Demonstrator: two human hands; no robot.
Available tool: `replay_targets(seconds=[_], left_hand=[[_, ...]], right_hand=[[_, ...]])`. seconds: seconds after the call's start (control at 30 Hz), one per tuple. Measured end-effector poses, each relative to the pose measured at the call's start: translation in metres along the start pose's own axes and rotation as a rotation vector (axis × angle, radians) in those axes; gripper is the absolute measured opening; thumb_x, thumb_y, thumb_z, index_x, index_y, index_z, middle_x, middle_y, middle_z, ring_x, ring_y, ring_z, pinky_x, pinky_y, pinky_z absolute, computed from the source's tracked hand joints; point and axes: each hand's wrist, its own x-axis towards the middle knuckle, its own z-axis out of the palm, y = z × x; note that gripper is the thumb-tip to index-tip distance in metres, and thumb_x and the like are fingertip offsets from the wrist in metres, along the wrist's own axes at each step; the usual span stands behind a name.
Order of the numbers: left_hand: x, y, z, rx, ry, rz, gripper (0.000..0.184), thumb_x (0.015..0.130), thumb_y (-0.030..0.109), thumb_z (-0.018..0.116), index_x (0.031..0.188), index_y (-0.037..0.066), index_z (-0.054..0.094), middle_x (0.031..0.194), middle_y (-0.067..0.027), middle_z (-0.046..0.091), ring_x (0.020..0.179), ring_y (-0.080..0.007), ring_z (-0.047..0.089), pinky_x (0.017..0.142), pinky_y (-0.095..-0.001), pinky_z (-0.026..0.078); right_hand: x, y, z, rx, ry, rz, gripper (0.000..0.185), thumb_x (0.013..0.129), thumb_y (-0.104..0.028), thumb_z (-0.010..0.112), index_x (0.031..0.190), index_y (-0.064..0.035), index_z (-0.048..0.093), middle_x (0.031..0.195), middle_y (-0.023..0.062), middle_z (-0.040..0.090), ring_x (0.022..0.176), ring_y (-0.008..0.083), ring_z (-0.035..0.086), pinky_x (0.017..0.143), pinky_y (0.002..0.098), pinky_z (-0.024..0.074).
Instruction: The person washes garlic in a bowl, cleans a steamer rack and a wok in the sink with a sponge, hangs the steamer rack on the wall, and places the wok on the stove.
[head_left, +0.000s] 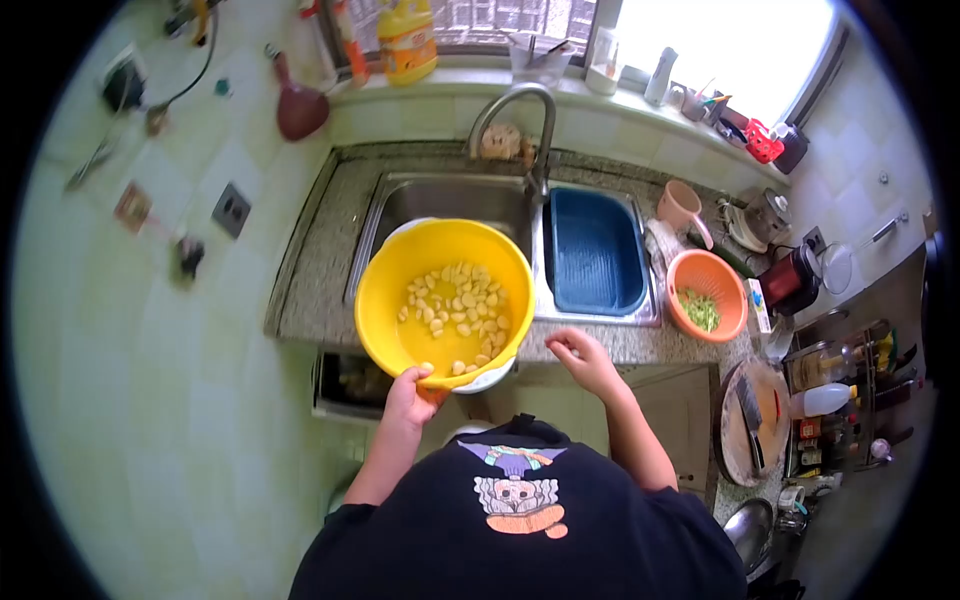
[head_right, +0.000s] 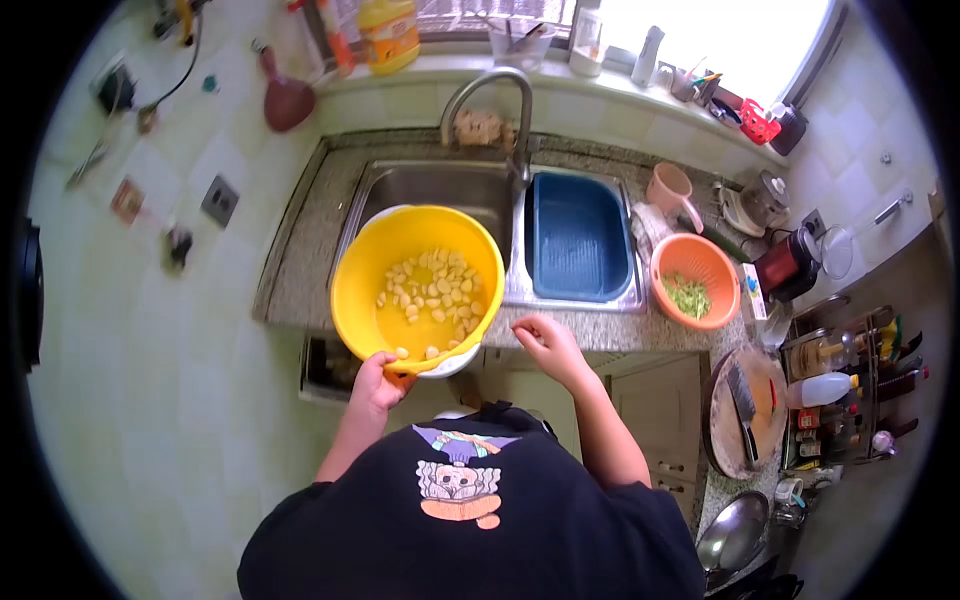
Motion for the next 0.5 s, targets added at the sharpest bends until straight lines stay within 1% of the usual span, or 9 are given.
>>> replay_targets(seconds=[0.07, 0.1, 0.13, 0.2, 0.27, 0.3, 0.37, 0.47, 0.5], left_hand=[[0.011, -0.001, -0.009, 0.046, 0.001, -0.024, 0.045, 0.075, 0.006, 0.050, 0.119, 0.005, 0.040, 0.116, -0.0160, 0.048, 0.105, -0.0352, 0.051, 0.079, -0.0505, 0.050], [0.065, 0.013, 0.033, -0.024, -0.011, -0.086, 0.045, 0.075, 0.006, 0.050, 0.119, 0.004, 0.040, 0.115, -0.0162, 0.049, 0.102, -0.0349, 0.053, 0.078, -0.0490, 0.051], [0.072, 0.021, 0.020, -0.011, 0.041, -0.152, 0.044, 0.076, 0.006, 0.049, 0.119, 0.003, 0.039, 0.115, -0.0166, 0.049, 0.102, -0.0349, 0.053, 0.078, -0.0490, 0.052], [0.134, 0.078, 0.064, 0.078, 0.015, -0.103, 0.045, 0.078, 0.006, 0.048, 0.121, 0.002, 0.037, 0.116, -0.0179, 0.048, 0.103, -0.0356, 0.053, 0.078, -0.0500, 0.051], [0.185, 0.104, 0.074, 0.155, 0.050, -0.134, 0.045, 0.080, 0.005, 0.047, 0.124, 0.003, 0.036, 0.119, -0.0184, 0.046, 0.105, -0.0348, 0.052, 0.081, -0.0508, 0.050], [0.201, 0.108, 0.073, 0.138, 0.078, -0.187, 0.046, 0.081, 0.005, 0.046, 0.125, 0.004, 0.035, 0.121, -0.0186, 0.045, 0.106, -0.0343, 0.051, 0.081, -0.0508, 0.050], [0.209, 0.122, 0.093, 0.242, 0.149, -0.154, 0.047, 0.080, 0.003, 0.047, 0.126, 0.004, 0.035, 0.121, -0.0187, 0.045, 0.109, -0.0344, 0.050, 0.086, -0.0527, 0.047], [0.251, 0.128, 0.070, 0.239, 0.207, -0.257, 0.045, 0.081, -0.001, 0.045, 0.124, 0.001, 0.036, 0.122, -0.0196, 0.045, 0.111, -0.0366, 0.049, 0.089, -0.0542, 0.045], [0.263, 0.131, 0.069, 0.231, 0.227, -0.287, 0.044, 0.081, -0.001, 0.044, 0.124, 0.001, 0.037, 0.123, -0.0200, 0.046, 0.112, -0.0373, 0.049, 0.091, -0.0548, 0.044]], right_hand=[[-0.021, 0.016, -0.002, 0.064, 0.056, 0.103, 0.018, 0.086, -0.017, 0.059, 0.097, -0.0032, 0.061, 0.086, 0.0049, 0.062, 0.077, 0.0127, 0.057, 0.072, 0.0261, 0.0463], [0.034, 0.018, -0.041, 0.019, 0.035, 0.141, 0.018, 0.086, -0.017, 0.059, 0.096, -0.0029, 0.061, 0.086, 0.0047, 0.062, 0.077, 0.0118, 0.057, 0.071, 0.0256, 0.0462], [0.025, 0.020, -0.034, 0.066, 0.023, 0.227, 0.017, 0.086, -0.017, 0.059, 0.096, -0.0025, 0.061, 0.086, 0.0046, 0.062, 0.077, 0.0109, 0.057, 0.071, 0.0251, 0.0461], [0.088, 0.034, -0.043, 0.059, 0.100, 0.210, 0.018, 0.086, -0.016, 0.059, 0.096, -0.0015, 0.061, 0.085, 0.0038, 0.062, 0.077, 0.0102, 0.056, 0.070, 0.0242, 0.0459], [0.117, 0.036, -0.049, 0.021, 0.108, 0.279, 0.018, 0.086, -0.016, 0.058, 0.096, -0.0007, 0.061, 0.084, 0.0039, 0.061, 0.076, 0.0103, 0.056, 0.069, 0.0250, 0.0462], [0.124, 0.045, -0.047, 0.035, 0.114, 0.251, 0.018, 0.086, -0.017, 0.058, 0.095, -0.0007, 0.061, 0.083, 0.0042, 0.061, 0.074, 0.0110, 0.056, 0.069, 0.0258, 0.0464], [0.157, 0.059, -0.044, -0.009, 0.067, 0.197, 0.020, 0.085, -0.018, 0.059, 0.095, -0.0011, 0.061, 0.086, 0.0071, 0.062, 0.077, 0.0150, 0.058, 0.070, 0.0285, 0.0468], [0.215, 0.061, -0.039, -0.145, 0.036, 0.016, 0.018, 0.080, -0.017, 0.061, 0.089, -0.0024, 0.060, 0.094, 0.0128, 0.059, 0.095, 0.0283, 0.055, 0.083, 0.0375, 0.0436], [0.241, 0.057, -0.039, -0.225, 0.050, -0.095, 0.017, 0.079, -0.017, 0.061, 0.088, -0.0026, 0.060, 0.093, 0.0127, 0.059, 0.096, 0.0297, 0.055, 0.086, 0.0385, 0.0417]])
